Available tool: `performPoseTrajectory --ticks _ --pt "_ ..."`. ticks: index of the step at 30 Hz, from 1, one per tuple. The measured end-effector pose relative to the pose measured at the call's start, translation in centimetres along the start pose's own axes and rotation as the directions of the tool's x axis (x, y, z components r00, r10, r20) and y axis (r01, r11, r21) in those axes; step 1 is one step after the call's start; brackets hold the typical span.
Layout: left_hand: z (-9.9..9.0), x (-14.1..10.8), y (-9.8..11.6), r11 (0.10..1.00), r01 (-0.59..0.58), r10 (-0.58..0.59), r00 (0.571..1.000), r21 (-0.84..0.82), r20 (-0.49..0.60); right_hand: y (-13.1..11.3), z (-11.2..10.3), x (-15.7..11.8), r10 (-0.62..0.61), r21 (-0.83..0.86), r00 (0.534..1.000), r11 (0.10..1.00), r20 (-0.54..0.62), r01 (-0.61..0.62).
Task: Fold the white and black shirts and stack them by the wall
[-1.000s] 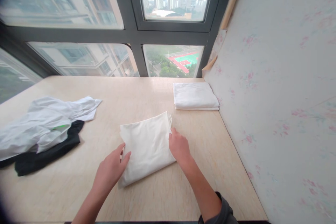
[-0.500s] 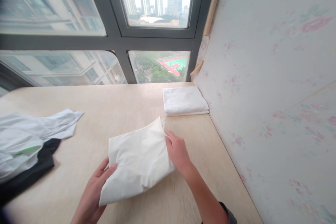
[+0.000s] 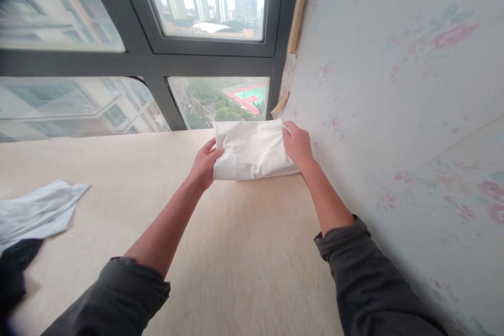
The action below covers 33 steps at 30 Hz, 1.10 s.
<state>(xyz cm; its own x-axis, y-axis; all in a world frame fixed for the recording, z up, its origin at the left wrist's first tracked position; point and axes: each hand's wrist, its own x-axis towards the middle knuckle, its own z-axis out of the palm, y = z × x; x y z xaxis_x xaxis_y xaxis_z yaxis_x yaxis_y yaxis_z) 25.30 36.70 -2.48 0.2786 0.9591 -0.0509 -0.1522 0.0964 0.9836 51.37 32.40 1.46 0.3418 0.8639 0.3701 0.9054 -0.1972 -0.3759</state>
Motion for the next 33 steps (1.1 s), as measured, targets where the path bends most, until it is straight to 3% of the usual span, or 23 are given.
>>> performPoseTrajectory --ticks 4,7,10,17,22,24,27,30,33 --pt "1.0 5.2 -3.4 0.981 0.131 -0.131 0.991 0.142 -0.013 2.3 2.7 3.1 0.156 -0.275 0.973 0.956 0.169 -0.105" --pt "1.0 6.7 -6.2 0.928 0.25 -0.249 0.968 0.277 -0.039 3.6 5.7 2.7 0.214 -0.349 0.937 0.931 0.276 -0.109" --pt "0.7 7.5 -7.6 0.881 0.277 -0.28 0.959 0.384 -0.049 4.5 7.6 1.6 0.221 -0.4 0.912 0.914 0.344 -0.071" --pt "0.6 8.2 -7.2 0.769 0.169 -0.175 0.983 0.616 -0.052 4.9 7.8 0.3 0.201 -0.461 0.91 0.887 0.362 -0.012" --pt "1.3 6.7 -6.1 0.595 0.062 0.033 0.994 0.802 -0.101 4.3 8.1 0.9 0.122 -0.433 0.939 0.901 0.32 0.031" --pt "2.3 5.8 -5.6 0.505 -0.027 0.139 0.989 0.863 -0.051 4.2 8.7 2.0 0.038 -0.377 0.943 0.921 0.331 0.095" --pt "4.2 4.2 -5.4 0.359 -0.246 0.221 0.96 0.9 0.174 4.5 10.3 3.8 -0.06 -0.288 0.924 0.941 0.377 0.178" --pt "5.2 2.9 -6.1 0.244 -0.425 0.176 0.903 0.872 0.392 5.2 11.9 5.1 -0.077 -0.251 0.912 0.949 0.403 0.191" --pt "4.8 2.1 -6.9 0.193 -0.478 0.126 0.878 0.857 0.462 5.3 12.7 5.7 -0.074 -0.238 0.909 0.954 0.409 0.184"
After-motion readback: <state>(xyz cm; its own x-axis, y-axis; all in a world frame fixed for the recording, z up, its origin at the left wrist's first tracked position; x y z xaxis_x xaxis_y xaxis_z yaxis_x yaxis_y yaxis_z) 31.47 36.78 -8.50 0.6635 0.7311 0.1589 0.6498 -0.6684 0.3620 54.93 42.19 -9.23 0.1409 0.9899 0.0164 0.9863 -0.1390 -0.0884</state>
